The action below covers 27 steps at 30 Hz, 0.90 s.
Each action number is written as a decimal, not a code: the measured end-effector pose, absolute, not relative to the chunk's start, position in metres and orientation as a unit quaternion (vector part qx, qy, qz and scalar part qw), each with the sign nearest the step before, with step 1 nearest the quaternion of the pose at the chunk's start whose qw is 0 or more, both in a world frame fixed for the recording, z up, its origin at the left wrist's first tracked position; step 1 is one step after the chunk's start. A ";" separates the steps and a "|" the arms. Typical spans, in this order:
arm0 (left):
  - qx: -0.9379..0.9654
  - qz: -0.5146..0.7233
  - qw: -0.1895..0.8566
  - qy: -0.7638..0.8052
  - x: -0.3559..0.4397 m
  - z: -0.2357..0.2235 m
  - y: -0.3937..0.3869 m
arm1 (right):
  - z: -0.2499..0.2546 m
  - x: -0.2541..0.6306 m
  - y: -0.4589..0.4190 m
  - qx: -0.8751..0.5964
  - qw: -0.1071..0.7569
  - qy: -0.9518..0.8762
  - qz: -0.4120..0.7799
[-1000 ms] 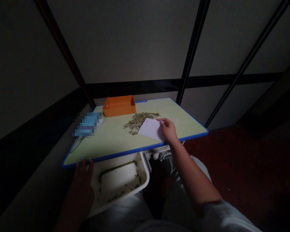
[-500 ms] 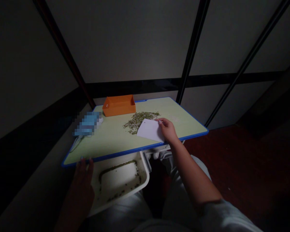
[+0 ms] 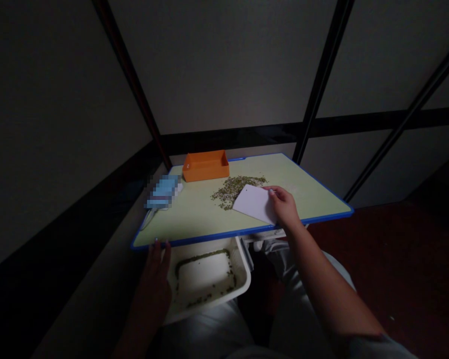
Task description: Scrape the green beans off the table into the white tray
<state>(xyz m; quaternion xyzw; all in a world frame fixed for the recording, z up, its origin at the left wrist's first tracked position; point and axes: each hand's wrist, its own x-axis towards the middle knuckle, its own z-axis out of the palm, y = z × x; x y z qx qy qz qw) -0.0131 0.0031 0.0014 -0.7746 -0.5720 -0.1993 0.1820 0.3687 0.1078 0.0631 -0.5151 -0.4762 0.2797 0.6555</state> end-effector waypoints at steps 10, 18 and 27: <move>-0.789 -0.205 0.178 -0.552 -0.020 0.001 0.007 | 0.064 0.367 0.108 -0.505 0.639 -0.503 0.290; -0.792 -0.207 0.183 -0.544 -0.026 -0.007 0.011 | 0.071 0.364 0.102 -0.505 0.674 -0.486 0.236; -0.785 -0.239 0.177 -0.544 -0.023 -0.012 0.014 | 0.084 0.287 0.034 -0.435 0.472 -0.760 -0.105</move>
